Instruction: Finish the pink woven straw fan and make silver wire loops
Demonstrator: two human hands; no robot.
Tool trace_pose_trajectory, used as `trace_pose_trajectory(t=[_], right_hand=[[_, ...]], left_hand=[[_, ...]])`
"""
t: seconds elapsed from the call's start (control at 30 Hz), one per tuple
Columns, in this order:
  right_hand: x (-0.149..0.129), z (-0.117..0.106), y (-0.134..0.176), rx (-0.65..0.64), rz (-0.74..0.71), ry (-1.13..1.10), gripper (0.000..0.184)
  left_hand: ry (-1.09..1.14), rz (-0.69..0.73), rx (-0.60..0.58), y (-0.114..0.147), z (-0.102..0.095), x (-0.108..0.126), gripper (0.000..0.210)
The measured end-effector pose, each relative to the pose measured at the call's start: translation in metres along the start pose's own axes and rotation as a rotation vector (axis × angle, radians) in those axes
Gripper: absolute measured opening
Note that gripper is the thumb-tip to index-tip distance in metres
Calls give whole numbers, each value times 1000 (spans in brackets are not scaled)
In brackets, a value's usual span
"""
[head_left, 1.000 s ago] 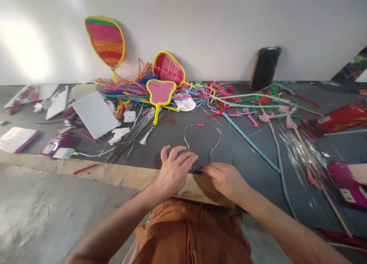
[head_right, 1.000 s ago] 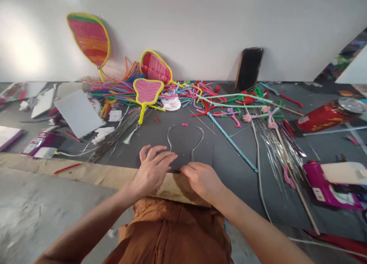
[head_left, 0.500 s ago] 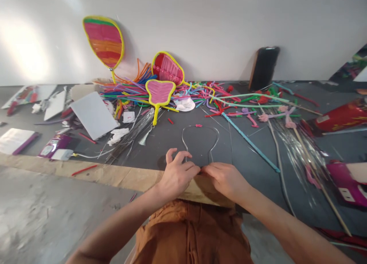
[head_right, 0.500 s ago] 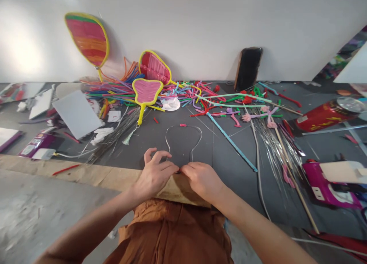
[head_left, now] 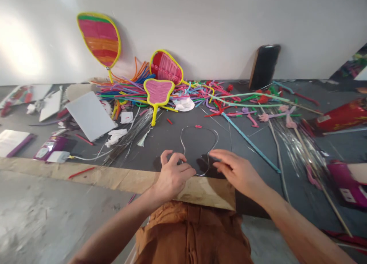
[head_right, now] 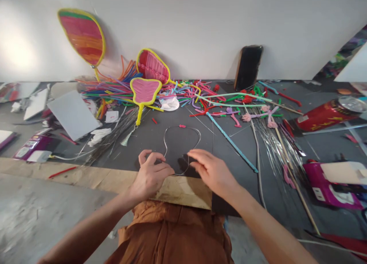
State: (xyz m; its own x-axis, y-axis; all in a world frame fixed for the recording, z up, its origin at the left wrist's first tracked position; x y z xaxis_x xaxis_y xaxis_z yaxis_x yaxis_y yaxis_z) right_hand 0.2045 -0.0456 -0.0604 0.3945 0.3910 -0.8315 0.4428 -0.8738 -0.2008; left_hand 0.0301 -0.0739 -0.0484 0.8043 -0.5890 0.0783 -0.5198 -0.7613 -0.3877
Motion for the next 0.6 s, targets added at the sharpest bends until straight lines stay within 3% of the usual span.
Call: trace_pose_trajectory(t=[0.07,0.13,0.33,0.6], right_hand=[[7,-15,-2,60,-8,78,27],[9,-17,-7,37,-71,187,25],[3,9,-26,-183,-306,379,16],[12,16,-37,-293,-348,436,13]], left_hand=[[-9,14,-17,4,-2,-3,28],[-24,18,-34,8,-3,-6,26],[-62,7,-49,13,-2,-7,22],[-53,5,-34,15,-2,-7,26]])
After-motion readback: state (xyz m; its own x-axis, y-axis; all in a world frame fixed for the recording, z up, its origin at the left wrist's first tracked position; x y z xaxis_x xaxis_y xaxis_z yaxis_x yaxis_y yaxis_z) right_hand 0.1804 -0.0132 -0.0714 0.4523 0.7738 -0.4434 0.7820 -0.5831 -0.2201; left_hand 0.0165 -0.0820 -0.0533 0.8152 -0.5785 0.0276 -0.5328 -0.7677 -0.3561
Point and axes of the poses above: each hand's wrist, its own y-axis away from the middle knuckle, its own z-axis out of the palm, x = y × z, the point moved 6 cm from there along -y, towards the middle knuckle, and after that the axes turned 14 degrees about -y, right-handed, at the moved point
